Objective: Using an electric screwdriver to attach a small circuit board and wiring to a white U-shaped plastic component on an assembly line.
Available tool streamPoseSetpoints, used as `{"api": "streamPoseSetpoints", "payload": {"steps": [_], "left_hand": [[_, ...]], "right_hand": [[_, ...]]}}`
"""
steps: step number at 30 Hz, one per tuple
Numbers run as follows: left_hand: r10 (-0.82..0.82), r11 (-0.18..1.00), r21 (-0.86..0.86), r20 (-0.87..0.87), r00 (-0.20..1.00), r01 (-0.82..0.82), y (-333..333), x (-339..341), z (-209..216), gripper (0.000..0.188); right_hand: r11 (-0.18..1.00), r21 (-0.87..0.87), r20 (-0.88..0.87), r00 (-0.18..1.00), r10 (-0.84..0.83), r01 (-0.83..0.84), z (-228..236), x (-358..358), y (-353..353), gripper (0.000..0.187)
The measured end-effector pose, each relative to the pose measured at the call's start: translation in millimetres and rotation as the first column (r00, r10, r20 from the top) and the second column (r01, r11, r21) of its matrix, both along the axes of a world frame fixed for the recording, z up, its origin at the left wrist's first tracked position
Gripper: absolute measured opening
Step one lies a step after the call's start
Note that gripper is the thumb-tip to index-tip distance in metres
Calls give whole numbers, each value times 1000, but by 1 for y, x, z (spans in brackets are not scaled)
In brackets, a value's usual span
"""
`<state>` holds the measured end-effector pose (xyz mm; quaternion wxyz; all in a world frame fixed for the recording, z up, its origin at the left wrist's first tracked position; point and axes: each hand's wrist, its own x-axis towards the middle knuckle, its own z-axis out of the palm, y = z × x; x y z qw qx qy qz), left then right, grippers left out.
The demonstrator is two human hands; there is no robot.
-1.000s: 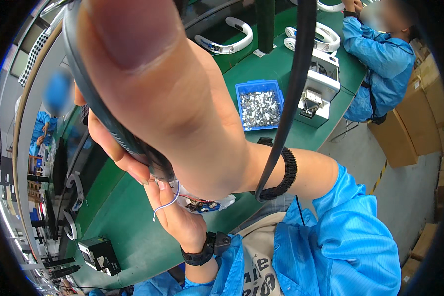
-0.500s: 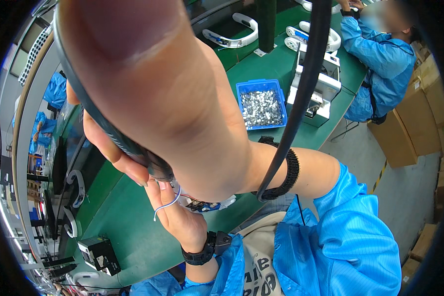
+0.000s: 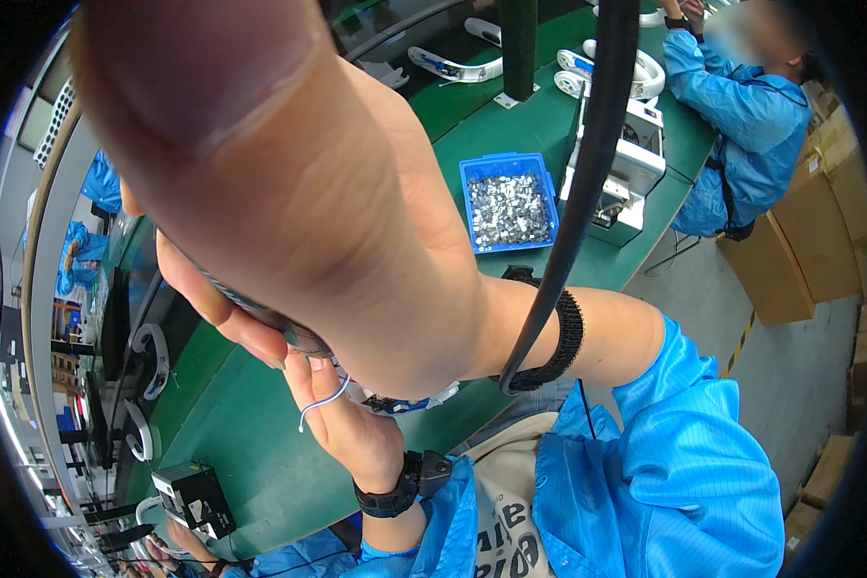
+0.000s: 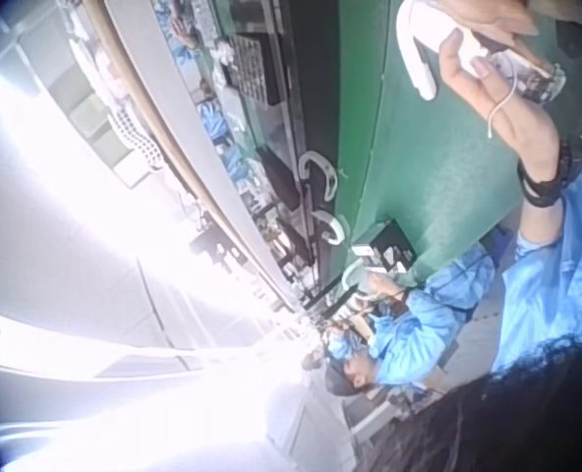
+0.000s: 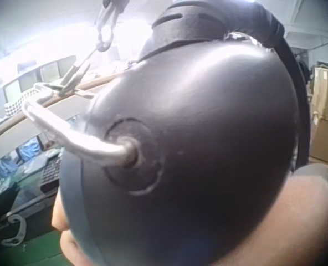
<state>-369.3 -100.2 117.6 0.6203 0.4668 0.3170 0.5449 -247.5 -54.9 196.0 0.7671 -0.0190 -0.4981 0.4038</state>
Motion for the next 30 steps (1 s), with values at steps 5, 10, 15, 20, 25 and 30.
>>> {"api": "streamPoseSetpoints", "payload": {"steps": [5, 10, 15, 20, 25, 30], "left_hand": [[2, 1000, -11, 25, 1000, -2, -1, 1, 2, 36], [18, 1000, -13, 6, 1000, -17, -1, 2, 3, 36], [4, 1000, -11, 9, 1000, -3, 0, 1, 1, 35], [13, 1000, -1, 4, 1000, -13, 0, 3, 4, 37], [49, 999, -11, 11, 999, -49, -1, 1, 1, 39], [22, 1000, 12, -6, 1000, -22, 0, 3, 3, 36]], "right_hand": [[1000, -4, 7, 1000, -9, 9, 0, -6, 2, 77], [1000, -7, 15, 1000, -20, 20, 1, -7, 1, 75], [1000, -11, 21, 999, -26, 26, 0, -6, 1, 74], [999, -15, 27, 999, -38, 38, 2, -10, 4, 72], [999, -20, 33, 998, -46, 46, 1, -7, 3, 71], [998, -26, 41, 997, -59, 60, 0, -9, 5, 69]]}}
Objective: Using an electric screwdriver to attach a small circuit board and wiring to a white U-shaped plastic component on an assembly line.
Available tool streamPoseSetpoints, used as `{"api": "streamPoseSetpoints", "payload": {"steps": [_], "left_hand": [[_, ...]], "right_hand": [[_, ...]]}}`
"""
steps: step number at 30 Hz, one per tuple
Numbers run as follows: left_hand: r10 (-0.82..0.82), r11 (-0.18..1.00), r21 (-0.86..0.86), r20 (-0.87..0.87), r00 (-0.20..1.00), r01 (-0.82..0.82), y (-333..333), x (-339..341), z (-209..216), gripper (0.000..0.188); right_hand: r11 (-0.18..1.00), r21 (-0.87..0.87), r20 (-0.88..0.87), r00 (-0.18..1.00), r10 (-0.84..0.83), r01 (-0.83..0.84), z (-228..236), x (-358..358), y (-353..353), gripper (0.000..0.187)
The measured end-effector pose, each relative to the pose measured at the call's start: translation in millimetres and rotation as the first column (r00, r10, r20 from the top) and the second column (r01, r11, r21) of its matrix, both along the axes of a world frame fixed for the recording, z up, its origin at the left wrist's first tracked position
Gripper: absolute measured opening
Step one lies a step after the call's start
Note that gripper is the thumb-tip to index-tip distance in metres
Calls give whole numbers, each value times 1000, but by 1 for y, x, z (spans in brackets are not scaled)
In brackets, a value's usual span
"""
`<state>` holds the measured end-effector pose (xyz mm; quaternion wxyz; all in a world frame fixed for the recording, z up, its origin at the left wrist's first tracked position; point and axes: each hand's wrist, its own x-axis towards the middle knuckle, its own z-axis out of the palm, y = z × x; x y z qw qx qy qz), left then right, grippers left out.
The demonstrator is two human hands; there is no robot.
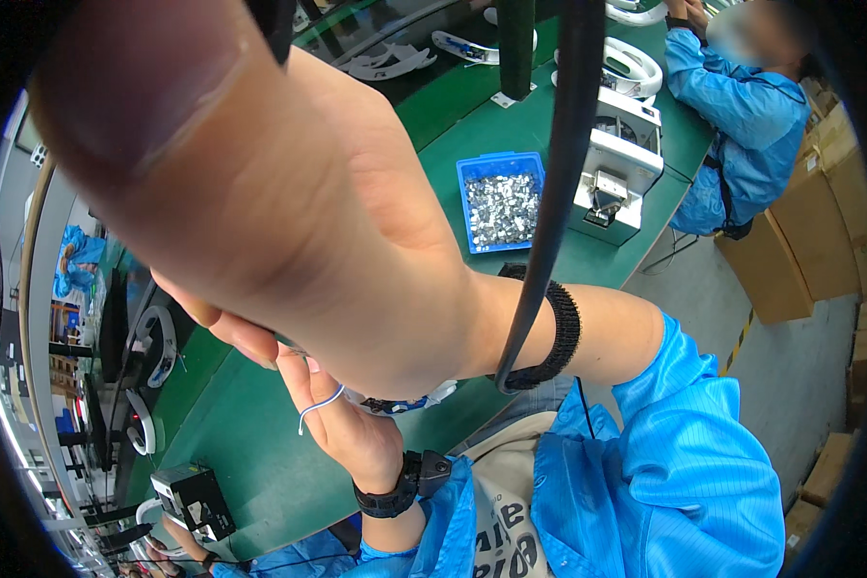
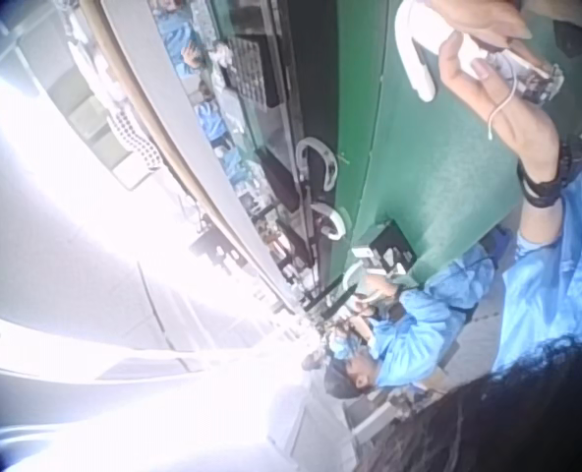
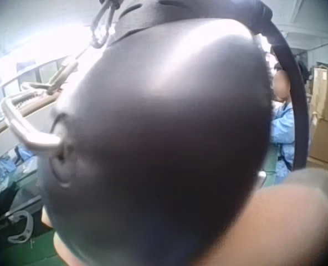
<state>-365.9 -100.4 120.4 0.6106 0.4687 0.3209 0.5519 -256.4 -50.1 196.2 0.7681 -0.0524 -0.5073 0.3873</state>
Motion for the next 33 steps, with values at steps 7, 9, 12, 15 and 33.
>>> {"api": "streamPoseSetpoints", "payload": {"steps": [7, 9, 12, 15, 33], "left_hand": [[-100, 995, 1, 87, 991, 100, 1, -8, -11, 34], [-87, 996, -5, 86, 992, 88, 2, -8, -11, 34], [-94, 995, -26, 56, 994, 95, 3, -8, -11, 33], [-129, 992, 1, 93, 987, 129, 2, -8, -12, 32], [203, 978, 76, -85, 976, -197, -8, -12, -33, 22]], "right_hand": [[1000, -4, 13, 1000, -13, 13, 1, -2, -1, 67], [1000, -5, 16, 1000, -14, 15, 1, -1, 1, 66], [1000, -6, 22, 1000, -23, 23, 1, -2, 0, 66], [1000, -8, 26, 999, -27, 27, 1, -5, 2, 65], [998, 17, 73, 996, -56, 55, 18, -27, 13, 59]]}}
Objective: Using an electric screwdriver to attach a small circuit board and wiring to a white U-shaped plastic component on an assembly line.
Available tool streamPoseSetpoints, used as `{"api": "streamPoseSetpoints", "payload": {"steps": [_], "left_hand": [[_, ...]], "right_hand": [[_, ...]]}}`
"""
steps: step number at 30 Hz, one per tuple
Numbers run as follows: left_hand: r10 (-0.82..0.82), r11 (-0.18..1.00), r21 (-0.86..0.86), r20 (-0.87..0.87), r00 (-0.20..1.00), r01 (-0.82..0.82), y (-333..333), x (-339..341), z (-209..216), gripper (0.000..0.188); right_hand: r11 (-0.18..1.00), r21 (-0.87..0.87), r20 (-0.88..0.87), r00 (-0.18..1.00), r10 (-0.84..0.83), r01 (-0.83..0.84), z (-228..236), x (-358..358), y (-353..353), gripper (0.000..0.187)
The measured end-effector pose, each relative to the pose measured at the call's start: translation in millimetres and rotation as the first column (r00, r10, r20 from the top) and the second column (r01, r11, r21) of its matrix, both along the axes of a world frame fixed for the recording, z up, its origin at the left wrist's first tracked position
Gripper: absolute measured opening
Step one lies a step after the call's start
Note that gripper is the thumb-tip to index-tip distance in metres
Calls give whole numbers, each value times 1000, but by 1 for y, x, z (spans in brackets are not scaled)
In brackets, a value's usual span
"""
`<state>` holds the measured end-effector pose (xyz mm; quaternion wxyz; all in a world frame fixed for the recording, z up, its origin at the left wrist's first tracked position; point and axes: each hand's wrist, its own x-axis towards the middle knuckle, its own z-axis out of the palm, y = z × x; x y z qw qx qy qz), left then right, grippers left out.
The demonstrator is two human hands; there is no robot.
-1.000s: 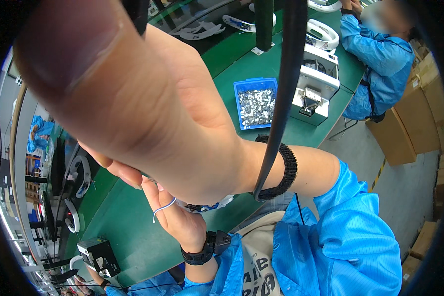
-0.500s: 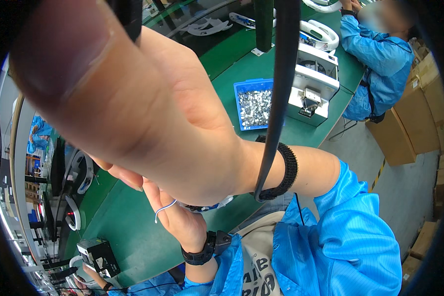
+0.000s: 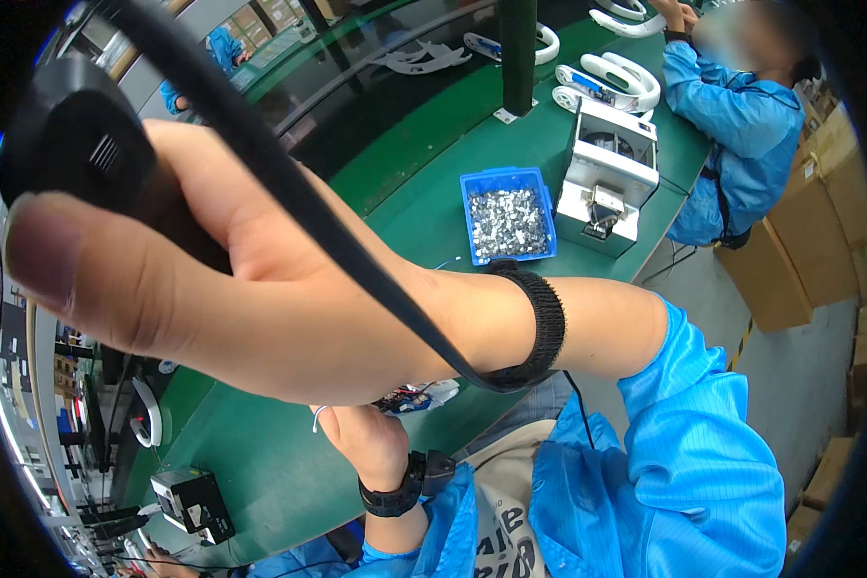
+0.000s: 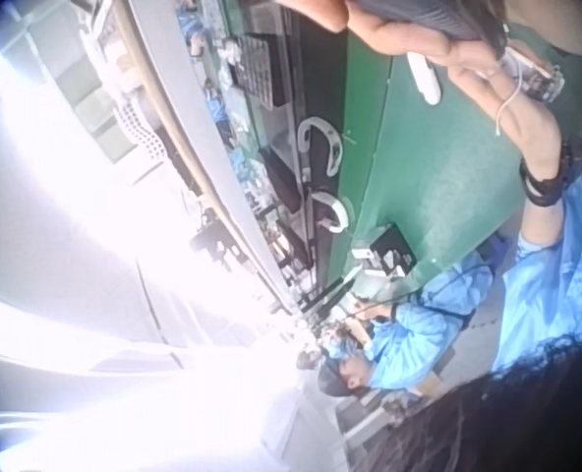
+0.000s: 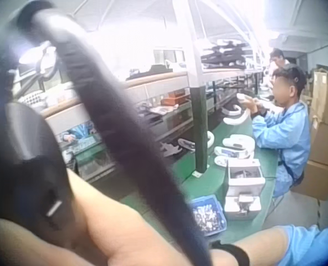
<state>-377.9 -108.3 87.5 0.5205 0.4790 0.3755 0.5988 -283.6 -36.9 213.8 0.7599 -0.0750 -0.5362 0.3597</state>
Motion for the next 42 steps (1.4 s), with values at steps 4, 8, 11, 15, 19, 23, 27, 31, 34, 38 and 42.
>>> {"api": "streamPoseSetpoints", "payload": {"steps": [4, 8, 11, 15, 19, 23, 27, 31, 34, 38, 42], "left_hand": [[29, 973, 220, -393, 919, 63, -5, -17, -17, 20], [-112, 987, -98, 164, 980, 129, -8, -14, -8, 26], [-36, 999, -27, -171, 985, 32, -10, -26, -22, 20], [-103, 994, 1, -177, 979, 105, -8, -27, -28, 27], [-15, 1000, -1, -22, 1000, 15, -7, -10, -14, 33], [-84, 994, -62, 31, 996, 86, -6, -13, -1, 37], [-244, 962, -76, 194, 950, 262, -6, -14, 12, 45], [-203, 977, -45, 141, 969, 211, -5, -10, 16, 48], [-179, 982, -48, 102, 979, 185, -6, -11, 13, 47], [-227, 973, -26, 92, 969, 231, -8, -16, 10, 47], [-206, 973, -82, 101, 973, 214, -9, -15, 11, 47]], "right_hand": [[1000, 14, 27, 999, -18, 18, 9, 1, 2, 58], [977, -149, 207, 962, 180, -151, 41, 29, -23, 60], [978, -209, 299, 953, 44, 21, 31, -3, -2, 63], [974, -196, 312, 949, -46, 112, 27, -12, 1, 67], [965, -233, 436, 900, -7, 120, 37, -4, 0, 70], [958, -257, 449, 893, 6, 123, 40, -4, 2, 69], [900, -402, 552, 829, 90, 171, 52, -1, -3, 68], [926, -345, 540, 839, 60, 156, 43, -4, 5, 66], [939, -303, 547, 837, 33, 161, 43, -6, 8, 66], [945, -269, 551, 834, -5, 184, 41, -14, 10, 67], [945, -276, 545, 838, 4, 175, 42, -15, 8, 69]]}}
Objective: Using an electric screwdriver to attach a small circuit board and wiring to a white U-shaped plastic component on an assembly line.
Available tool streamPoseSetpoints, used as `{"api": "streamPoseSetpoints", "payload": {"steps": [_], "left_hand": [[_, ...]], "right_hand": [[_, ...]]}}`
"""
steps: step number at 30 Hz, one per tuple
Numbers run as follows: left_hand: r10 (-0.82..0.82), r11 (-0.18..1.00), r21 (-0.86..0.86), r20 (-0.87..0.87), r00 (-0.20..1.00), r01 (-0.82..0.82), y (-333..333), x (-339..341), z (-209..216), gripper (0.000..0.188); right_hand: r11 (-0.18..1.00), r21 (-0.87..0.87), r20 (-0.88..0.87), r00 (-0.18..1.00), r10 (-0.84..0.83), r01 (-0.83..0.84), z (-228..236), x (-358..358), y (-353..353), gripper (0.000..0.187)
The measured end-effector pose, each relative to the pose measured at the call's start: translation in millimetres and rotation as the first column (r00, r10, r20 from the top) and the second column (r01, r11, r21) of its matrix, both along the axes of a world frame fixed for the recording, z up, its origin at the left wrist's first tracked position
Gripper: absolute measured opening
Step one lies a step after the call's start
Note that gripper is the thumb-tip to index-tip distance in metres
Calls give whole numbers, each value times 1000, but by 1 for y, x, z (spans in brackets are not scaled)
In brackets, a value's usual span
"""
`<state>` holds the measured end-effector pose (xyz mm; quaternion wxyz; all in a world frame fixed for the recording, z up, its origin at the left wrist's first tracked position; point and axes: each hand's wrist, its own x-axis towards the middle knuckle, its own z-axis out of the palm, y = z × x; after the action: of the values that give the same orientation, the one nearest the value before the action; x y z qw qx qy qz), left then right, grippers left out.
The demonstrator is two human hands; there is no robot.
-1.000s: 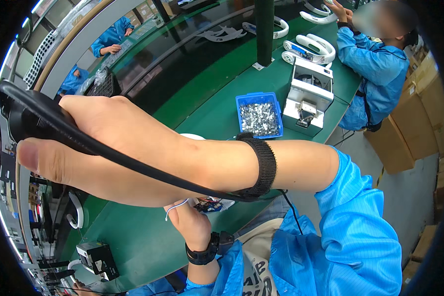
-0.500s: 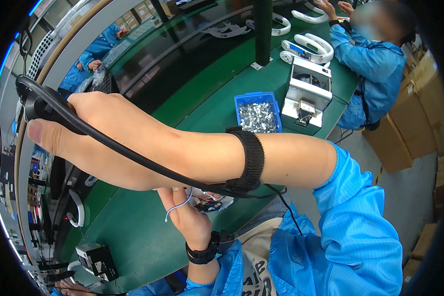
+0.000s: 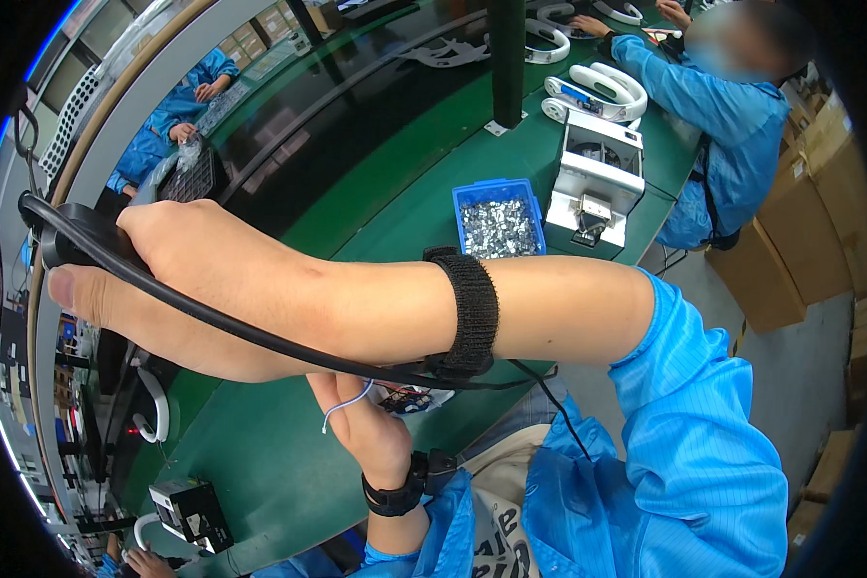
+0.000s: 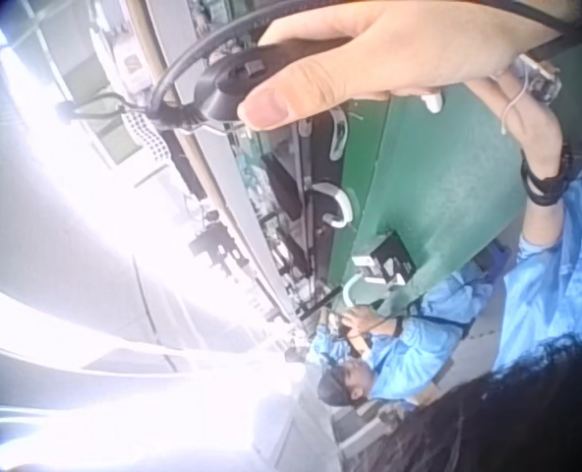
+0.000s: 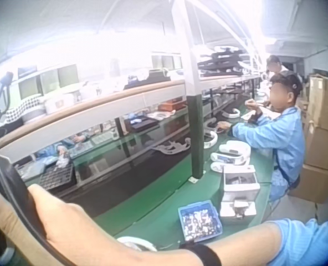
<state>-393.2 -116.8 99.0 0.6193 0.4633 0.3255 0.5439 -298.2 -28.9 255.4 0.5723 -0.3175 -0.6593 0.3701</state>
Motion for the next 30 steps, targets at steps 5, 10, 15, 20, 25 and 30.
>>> {"api": "streamPoseSetpoints", "payload": {"steps": [5, 10, 15, 20, 25, 30], "left_hand": [[-7, 998, 61, 48, 999, 4, -1, -1, 2, 48], [23, 993, 112, 21, 1000, -26, 0, -4, 0, 41], [48, 994, 93, 15, 999, -49, -2, -5, -14, 31], [137, 984, 131, -114, 984, -122, -1, -14, -30, 29], [128, 973, 206, -109, 986, -104, -8, -10, -26, 22], [202, 861, 498, -520, 830, 103, -11, -35, -60, 25]], "right_hand": [[1000, -13, 36, 999, -4, 4, 4, 3, -4, 70], [1000, 14, -4, 1000, 7, -7, 2, -1, -5, 70], [999, 37, -75, 996, 37, -35, 1, 1, -11, 70], [991, 134, -229, 973, 24, 8, -16, -15, -5, 69], [991, 125, -244, 966, 84, -55, -22, 13, -41, 49], [970, 236, -168, 981, 97, -56, -30, 18, -54, 55]]}}
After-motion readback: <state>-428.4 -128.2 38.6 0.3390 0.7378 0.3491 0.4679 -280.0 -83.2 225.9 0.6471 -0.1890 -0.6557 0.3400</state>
